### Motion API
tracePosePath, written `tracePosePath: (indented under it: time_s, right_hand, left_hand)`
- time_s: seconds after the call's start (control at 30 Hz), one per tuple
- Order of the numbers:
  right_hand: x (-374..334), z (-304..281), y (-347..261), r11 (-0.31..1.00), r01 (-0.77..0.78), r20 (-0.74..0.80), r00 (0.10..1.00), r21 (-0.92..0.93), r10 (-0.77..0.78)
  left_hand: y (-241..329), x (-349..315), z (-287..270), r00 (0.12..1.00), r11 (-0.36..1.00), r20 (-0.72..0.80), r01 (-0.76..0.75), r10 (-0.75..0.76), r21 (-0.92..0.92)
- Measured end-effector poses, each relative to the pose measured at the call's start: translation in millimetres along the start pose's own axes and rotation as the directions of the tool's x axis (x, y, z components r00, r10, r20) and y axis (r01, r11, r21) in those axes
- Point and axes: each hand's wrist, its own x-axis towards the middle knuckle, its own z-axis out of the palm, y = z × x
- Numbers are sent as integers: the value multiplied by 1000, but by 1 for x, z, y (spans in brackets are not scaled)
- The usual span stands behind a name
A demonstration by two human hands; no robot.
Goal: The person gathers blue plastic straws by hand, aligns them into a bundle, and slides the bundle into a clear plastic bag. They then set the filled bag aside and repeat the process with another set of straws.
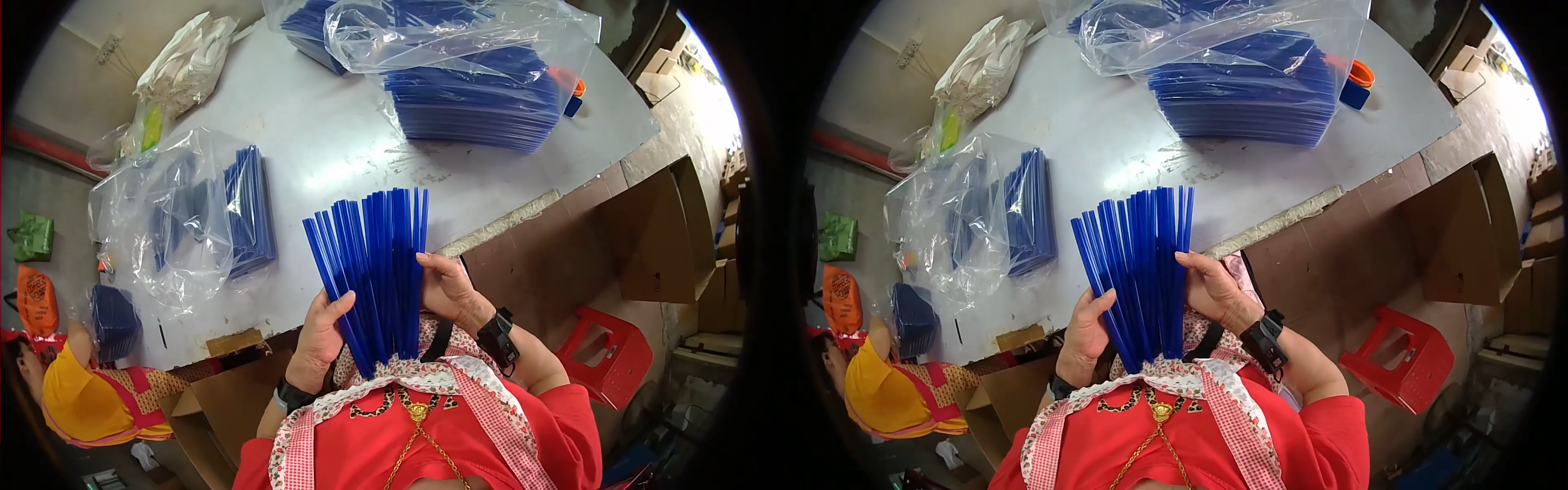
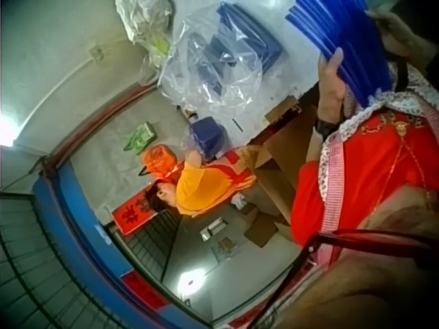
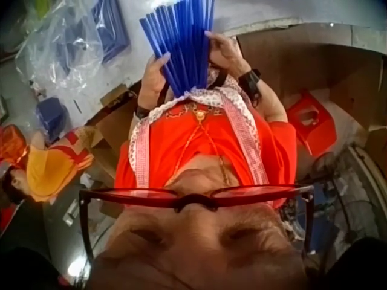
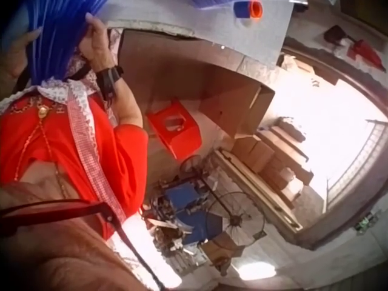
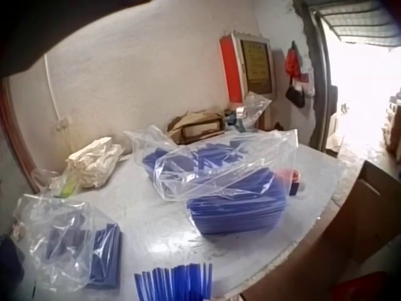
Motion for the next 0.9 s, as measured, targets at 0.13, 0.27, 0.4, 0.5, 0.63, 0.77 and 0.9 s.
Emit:
tracePosePath:
  time_s: [0.13, 0.27, 0.4, 0.5, 0.63, 0.77, 0.9]
  right_hand:
    - [-9, 34, 9, 993, 22, 22, 1000, -116, -19]
    - [-7, 40, 9, 992, 16, 77, 997, -125, -7]
    - [-6, 28, 7, 999, -9, 108, 994, -52, 15]
    - [-5, 23, 6, 1000, -16, 105, 994, -3, 16]
    - [-4, 17, 7, 999, -20, 107, 994, 29, 17]
    - [-4, 15, 7, 1000, -18, 77, 997, 23, 16]
    - [-3, 5, 9, 1000, -17, 50, 999, 23, 16]
  left_hand:
    - [-20, 8, 21, 935, 801, 44, -325, 352, 503]
    - [-20, 18, 11, 960, 897, -87, -215, 267, 385]
    - [-18, 15, 3, 980, 979, -112, -147, 163, 139]
    - [-18, 13, -3, 983, 989, -125, -123, 133, 85]
    - [-18, 10, -8, 986, 990, -103, -125, 130, 60]
    - [-18, 6, -13, 987, 987, -66, -139, 144, 78]
    - [-19, 2, -14, 987, 985, -43, -149, 153, 85]
